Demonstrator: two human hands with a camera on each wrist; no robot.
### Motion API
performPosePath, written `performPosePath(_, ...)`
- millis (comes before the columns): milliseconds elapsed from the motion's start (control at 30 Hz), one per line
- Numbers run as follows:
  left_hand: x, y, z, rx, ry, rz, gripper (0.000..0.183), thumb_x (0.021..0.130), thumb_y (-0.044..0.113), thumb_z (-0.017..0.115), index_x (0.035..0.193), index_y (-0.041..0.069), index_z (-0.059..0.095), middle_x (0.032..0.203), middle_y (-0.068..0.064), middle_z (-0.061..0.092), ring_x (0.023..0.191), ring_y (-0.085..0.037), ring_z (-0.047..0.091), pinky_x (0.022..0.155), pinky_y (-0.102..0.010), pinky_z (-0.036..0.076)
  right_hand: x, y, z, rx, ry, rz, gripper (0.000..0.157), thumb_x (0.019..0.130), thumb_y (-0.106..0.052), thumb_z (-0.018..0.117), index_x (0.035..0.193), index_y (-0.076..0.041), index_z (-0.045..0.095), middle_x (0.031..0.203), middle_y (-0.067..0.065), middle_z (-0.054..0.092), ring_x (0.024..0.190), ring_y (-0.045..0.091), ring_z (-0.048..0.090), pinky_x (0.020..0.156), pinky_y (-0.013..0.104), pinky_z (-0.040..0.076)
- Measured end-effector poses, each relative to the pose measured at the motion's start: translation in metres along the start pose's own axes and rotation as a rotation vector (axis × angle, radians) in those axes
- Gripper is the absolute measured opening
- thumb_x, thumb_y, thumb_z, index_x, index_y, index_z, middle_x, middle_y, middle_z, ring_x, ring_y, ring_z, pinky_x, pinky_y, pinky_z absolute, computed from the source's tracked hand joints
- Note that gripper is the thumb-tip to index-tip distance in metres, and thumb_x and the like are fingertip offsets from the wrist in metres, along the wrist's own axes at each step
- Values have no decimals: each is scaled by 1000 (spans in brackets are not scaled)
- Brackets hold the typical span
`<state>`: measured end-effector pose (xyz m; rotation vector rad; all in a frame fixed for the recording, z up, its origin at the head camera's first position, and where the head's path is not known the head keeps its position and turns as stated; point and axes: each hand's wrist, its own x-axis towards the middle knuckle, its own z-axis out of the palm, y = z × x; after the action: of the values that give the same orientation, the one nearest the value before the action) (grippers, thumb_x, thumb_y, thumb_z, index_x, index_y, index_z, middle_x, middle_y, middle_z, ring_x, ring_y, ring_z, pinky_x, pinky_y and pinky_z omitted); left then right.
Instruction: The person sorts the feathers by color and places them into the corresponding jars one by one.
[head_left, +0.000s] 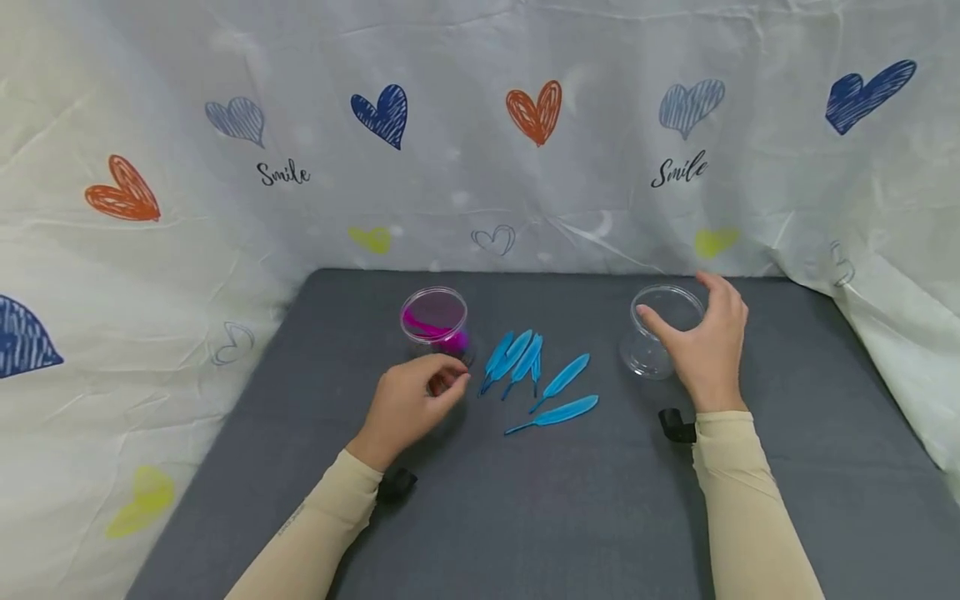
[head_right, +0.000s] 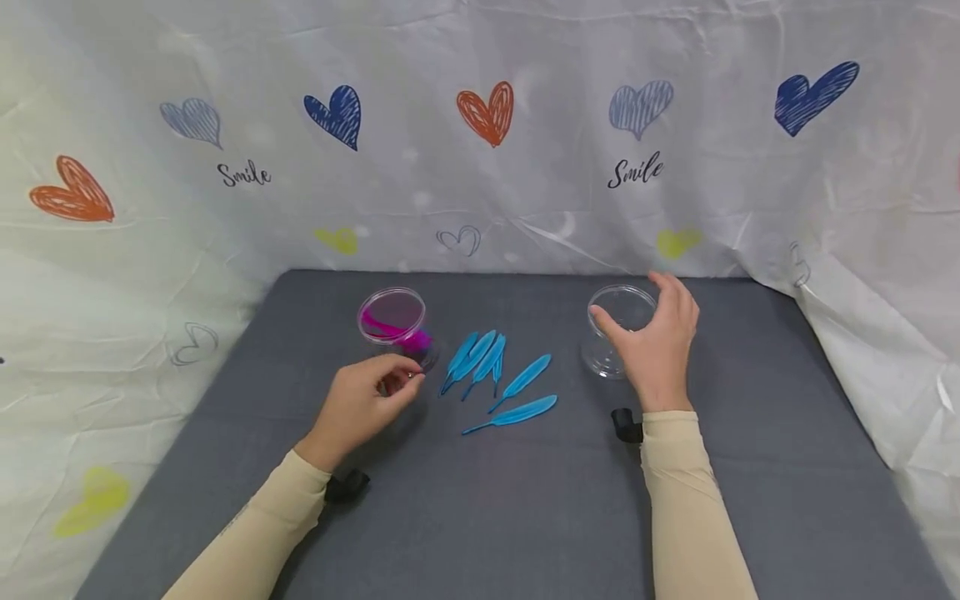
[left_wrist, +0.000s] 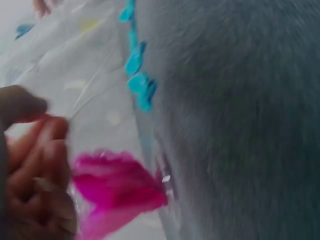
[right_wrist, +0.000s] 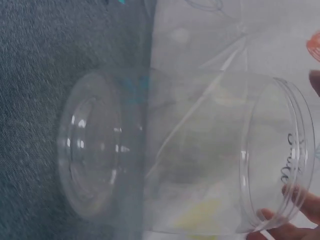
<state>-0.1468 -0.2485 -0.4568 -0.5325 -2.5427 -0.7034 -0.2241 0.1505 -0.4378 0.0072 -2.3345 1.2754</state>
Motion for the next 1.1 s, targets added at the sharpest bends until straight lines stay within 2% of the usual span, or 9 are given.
performPosePath(100,5,7,15,103,-145,-49,13,96,29,82,103,19,79,83,9,72,70,-3,60,64,-26,54,0,3,3,-22,-72,43,94,87,-48,87,162,-9,45,165,20,42,155,42,36,126,64,32)
performPosePath(233,6,10,25,187,-233,-100,15,93,32,85,95,18,78,80,7,68,68,-4,56,62,-27,52,-2,-1,11,-36,-135,53,94,89,-47,87,163,-11,43,164,21,42,150,43,43,124,65,36)
performPosePath(300,8,12,28,211,-246,-106,17,94,33,84,89,18,76,77,7,66,65,-5,55,59,-27,51,-2,-1,14,-37,-141,46,92,90,-45,86,163,-11,43,162,21,43,148,43,45,123,65,37)
performPosePath(467,18,20,37,261,-218,-92,25,97,27,79,76,17,70,68,4,58,58,-8,50,52,-28,46,-4,-1,15,-32,-136,26,88,91,-43,86,162,-10,45,160,21,44,147,43,46,122,65,38)
performPosePath(600,26,25,43,308,-223,-107,34,96,22,79,68,16,62,62,2,51,54,-11,48,49,-29,43,-5,0,15,-31,-138,25,87,91,-42,85,161,-8,45,161,22,44,147,43,45,123,65,37)
performPosePath(833,33,28,48,345,-260,-140,39,96,21,78,64,15,56,60,-1,49,52,-15,51,49,-34,49,-5,0,16,-31,-145,34,87,92,-41,85,161,-7,45,162,22,42,148,44,44,123,66,37)
performPosePath(1100,37,32,53,351,-293,-194,45,96,18,75,58,13,50,56,-2,46,49,-18,49,45,-37,46,-6,1,19,-12,-156,34,89,92,-43,85,163,-9,43,163,21,40,149,42,43,124,65,37)
